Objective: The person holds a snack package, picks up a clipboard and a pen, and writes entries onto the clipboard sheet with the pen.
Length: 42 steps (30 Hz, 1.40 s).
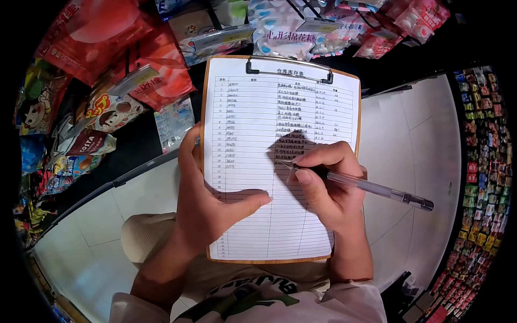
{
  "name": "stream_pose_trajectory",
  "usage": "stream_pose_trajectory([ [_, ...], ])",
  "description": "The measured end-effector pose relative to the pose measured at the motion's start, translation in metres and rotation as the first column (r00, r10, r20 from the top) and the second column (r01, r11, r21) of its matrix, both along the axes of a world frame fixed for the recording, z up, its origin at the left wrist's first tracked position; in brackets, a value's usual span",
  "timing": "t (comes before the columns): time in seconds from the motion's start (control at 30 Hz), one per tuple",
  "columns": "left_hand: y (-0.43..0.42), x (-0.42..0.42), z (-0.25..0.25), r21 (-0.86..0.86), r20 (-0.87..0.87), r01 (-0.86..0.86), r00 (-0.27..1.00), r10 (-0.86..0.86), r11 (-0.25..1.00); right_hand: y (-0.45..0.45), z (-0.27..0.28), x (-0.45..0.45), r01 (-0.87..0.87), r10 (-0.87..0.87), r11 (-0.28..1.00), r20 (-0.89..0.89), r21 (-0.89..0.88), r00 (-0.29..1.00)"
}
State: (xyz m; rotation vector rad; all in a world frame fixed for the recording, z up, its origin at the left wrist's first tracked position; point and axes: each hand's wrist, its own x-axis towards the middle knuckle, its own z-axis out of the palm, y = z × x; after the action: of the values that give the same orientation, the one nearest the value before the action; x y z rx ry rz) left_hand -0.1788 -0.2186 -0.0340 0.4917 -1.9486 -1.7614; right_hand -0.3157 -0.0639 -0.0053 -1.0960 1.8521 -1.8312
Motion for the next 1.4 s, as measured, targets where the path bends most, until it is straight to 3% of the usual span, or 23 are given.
stream_pose_trajectory([
  [0.2, 0.003, 0.004, 0.001, -0.019, 0.030, -0.007, 1.000, 0.008, 1.000, 0.002, -0.003, -0.003, 0.054, -0.052, 0.999, -0.126, 0.009, 0.991],
  [0.4, 0.004, 0.010, 0.008, 0.163, 0.050, 0.005, 0.999, -0.014, 0.987, -0.001, -0.003, 0.001, 0.130, -0.129, 0.991, -0.108, 0.006, 0.986],
  [0.47, 0.003, 0.014, 0.018, 0.059, 0.160, 0.038, 0.986, -0.047, 0.998, -0.001, -0.006, 0.002, 0.149, -0.149, 0.989, -0.095, -0.010, 0.984],
  [0.6, 0.003, 0.015, 0.019, -0.023, 0.166, 0.048, 0.985, -0.043, 0.999, -0.001, -0.006, 0.002, 0.128, -0.129, 0.991, -0.071, -0.023, 0.989],
  [0.67, 0.003, 0.015, 0.018, -0.174, 0.212, 0.032, 0.977, 0.005, 0.984, -0.001, -0.006, 0.001, 0.114, -0.113, 0.994, -0.075, -0.001, 0.991],
  [0.73, 0.003, 0.014, 0.015, -0.180, 0.212, 0.025, 0.977, 0.014, 0.983, -0.001, -0.008, -0.003, 0.031, -0.029, 0.999, -0.166, 0.012, 0.986],
  [0.97, 0.005, 0.011, 0.006, -0.154, 0.158, -0.008, 0.987, 0.032, 0.988, 0.001, -0.006, -0.004, 0.030, -0.008, 0.994, -0.195, 0.108, 0.981],
  [1.1, 0.005, 0.011, 0.006, -0.170, 0.164, -0.012, 0.986, 0.040, 0.985, -0.001, -0.007, -0.004, 0.037, -0.023, 0.997, -0.184, 0.072, 0.983],
  [1.4, 0.010, 0.008, 0.011, -0.136, 0.136, -0.017, 0.990, 0.035, 0.991, 0.003, 0.002, -0.011, -0.028, 0.068, 0.991, -0.314, 0.130, 0.947],
])
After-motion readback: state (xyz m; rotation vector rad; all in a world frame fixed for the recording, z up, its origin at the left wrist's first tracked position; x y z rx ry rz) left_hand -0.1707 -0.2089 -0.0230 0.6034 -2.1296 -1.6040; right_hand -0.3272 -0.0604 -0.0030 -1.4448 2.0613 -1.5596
